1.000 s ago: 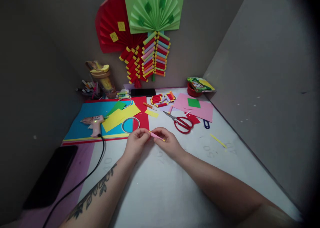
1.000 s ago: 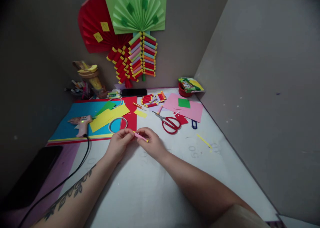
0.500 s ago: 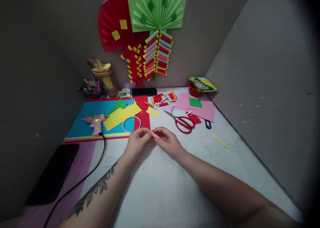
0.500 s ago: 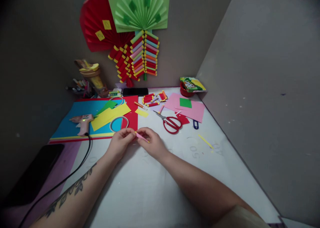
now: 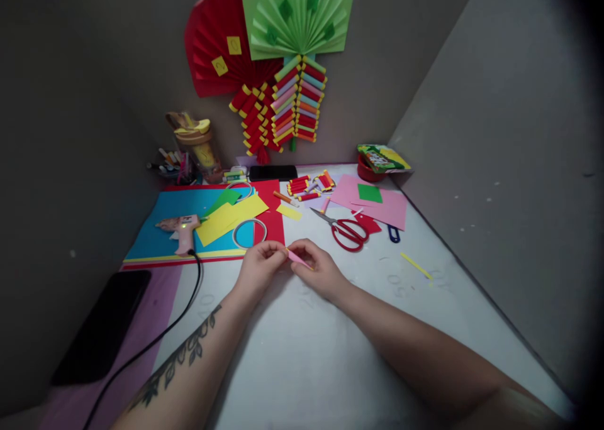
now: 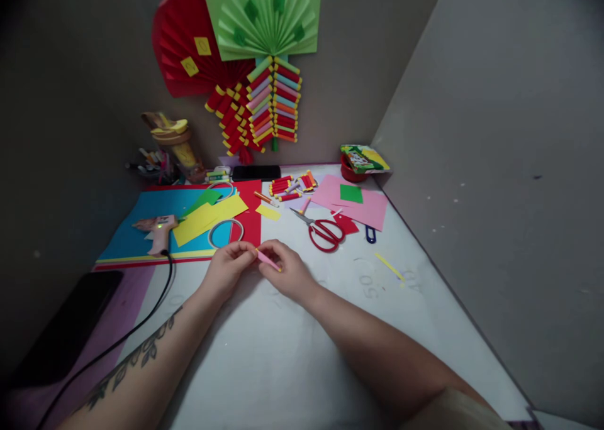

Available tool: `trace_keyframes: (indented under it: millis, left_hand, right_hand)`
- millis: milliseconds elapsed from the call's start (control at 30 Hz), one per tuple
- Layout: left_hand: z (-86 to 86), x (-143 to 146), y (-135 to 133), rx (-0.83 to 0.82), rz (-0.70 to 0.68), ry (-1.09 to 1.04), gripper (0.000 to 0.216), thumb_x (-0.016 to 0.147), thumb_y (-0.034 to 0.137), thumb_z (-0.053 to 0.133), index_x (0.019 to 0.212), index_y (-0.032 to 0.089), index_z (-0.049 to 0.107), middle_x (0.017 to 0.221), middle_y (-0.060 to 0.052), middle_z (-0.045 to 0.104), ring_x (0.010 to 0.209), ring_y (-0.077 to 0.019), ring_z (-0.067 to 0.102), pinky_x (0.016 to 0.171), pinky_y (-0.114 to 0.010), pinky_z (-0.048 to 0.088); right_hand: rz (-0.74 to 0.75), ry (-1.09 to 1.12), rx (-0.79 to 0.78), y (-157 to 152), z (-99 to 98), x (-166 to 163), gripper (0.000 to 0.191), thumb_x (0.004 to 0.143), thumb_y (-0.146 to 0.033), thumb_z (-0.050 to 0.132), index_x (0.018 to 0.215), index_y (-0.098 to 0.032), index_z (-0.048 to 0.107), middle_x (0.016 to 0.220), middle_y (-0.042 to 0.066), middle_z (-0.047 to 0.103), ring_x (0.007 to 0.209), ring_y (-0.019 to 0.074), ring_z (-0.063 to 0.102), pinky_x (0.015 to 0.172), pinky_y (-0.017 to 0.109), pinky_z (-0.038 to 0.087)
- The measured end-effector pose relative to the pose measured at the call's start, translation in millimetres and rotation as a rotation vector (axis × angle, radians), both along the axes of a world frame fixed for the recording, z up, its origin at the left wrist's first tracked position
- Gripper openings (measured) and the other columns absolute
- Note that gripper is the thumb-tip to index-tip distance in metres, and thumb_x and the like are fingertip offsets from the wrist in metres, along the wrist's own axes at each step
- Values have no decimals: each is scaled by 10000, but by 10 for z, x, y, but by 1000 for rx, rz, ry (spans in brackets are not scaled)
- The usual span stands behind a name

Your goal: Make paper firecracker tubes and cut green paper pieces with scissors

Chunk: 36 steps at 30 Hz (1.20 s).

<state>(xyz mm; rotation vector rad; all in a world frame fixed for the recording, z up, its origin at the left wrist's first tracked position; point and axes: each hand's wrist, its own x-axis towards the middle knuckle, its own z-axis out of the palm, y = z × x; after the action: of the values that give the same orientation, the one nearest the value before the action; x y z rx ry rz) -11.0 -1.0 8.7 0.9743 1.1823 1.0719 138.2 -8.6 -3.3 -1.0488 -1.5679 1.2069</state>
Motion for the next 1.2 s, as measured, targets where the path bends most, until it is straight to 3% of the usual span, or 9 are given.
trace_keyframes:
  millis: [433, 767, 1000, 1200]
  left_hand:
    - [-4, 1, 17, 25, 57, 22, 138, 638, 267, 679, 678, 142, 637, 632, -5, 620, 581, -103, 526, 573, -199, 386]
    - [-116, -15, 49, 5, 160, -8, 195, 612, 294, 700, 709, 135, 642, 638, -13, 618, 580, -109, 536, 586, -213, 406]
    - [-125, -5, 44, -8, 196, -2, 167, 604, 276, 699, 688, 140, 651, 627, 3, 612, 584, -100, 525, 594, -207, 398]
    - [-128, 1, 38, -34, 201, -9, 174, 588, 281, 698, 684, 142, 658, 618, 6, 614, 578, -103, 520, 590, -208, 391]
  right_hand:
    - [-5, 49, -19, 7, -41, 16, 269, 740, -157, 537, 997, -218, 589, 967, 28, 624, 890, 168, 585, 784, 296, 471]
    - [-12, 66, -26, 13, -70, 4, 281, 721, -157, 541, 991, -220, 588, 977, 31, 632, 887, 168, 595, 733, 282, 488]
    - [-112, -212, 180, -9, -34, 4, 274, 706, -151, 566, 967, -230, 599, 944, 25, 640, 841, 170, 585, 689, 277, 465]
    - [-158, -250, 239, -11, -41, 9, 206, 727, -167, 549, 918, -226, 600, 884, 27, 639, 783, 171, 579, 689, 292, 459]
